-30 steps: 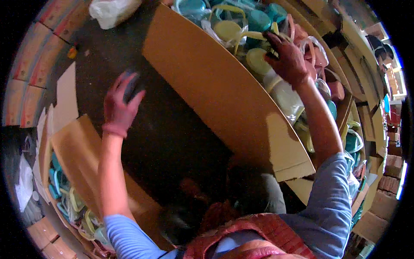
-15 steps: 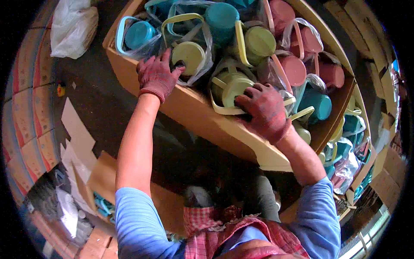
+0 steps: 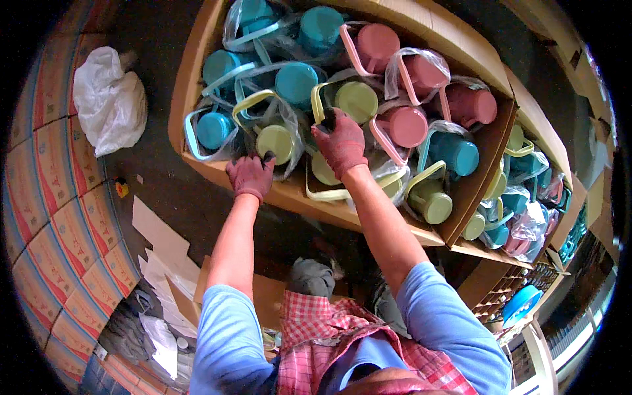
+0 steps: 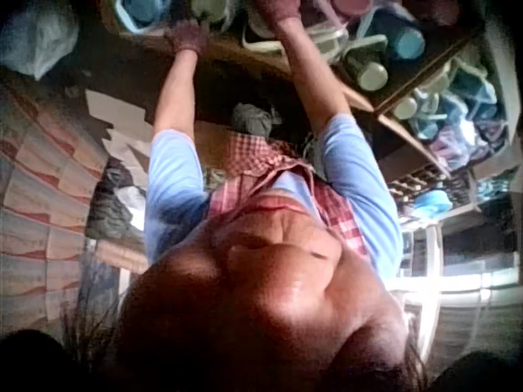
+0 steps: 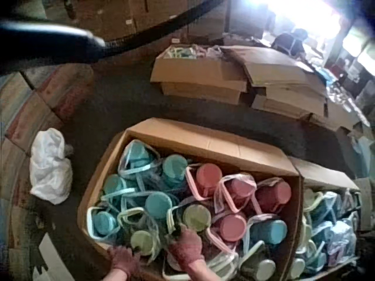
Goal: The person packs pink plastic containers into clear plastic bags and places them into a cardboard box. They also handle and organize other colorful containers, including blue and green ones, within the box.
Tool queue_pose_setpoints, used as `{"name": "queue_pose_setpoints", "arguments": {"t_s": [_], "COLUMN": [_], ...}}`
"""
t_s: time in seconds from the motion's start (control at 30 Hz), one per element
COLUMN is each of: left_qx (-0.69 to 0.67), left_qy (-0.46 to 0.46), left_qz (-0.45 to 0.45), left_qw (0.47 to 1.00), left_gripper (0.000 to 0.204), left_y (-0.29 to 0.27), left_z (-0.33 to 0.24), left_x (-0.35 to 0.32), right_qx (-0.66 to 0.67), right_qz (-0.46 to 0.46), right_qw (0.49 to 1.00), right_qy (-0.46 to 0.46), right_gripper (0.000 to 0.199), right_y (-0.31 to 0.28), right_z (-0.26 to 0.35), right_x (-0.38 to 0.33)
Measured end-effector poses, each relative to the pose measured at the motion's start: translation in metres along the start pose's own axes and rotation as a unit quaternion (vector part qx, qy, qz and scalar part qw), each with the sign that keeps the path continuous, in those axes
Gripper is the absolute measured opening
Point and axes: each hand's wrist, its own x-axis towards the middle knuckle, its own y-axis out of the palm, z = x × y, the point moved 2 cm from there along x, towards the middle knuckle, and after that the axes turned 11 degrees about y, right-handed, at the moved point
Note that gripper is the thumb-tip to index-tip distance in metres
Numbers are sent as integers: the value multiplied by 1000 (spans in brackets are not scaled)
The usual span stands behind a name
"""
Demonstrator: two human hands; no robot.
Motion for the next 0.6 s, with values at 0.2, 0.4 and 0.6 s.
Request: {"name": "queue_pose_setpoints", "arguments": {"t_s": [0.2,0.4,0.6], "left_qx": [5,11,5], "left_qy": [13,54,80], "left_qz": [33,85,102], "left_qw": [999,995,992], "left_gripper": [52,55,57], "left_y": [-7,-2,-12], "left_z": [-2,2,-1], "left_x": [5,6,6], "right_qx": [291,288,37], "right_qz": [-64,40,-27], "right_qw": [948,938,988], "right_qy": [112,190,148], "right_gripper": [58,65,47], "right_y": [14,1,-44], "right_z": [-16,1,6], "right_x": [6,6,-5]}}
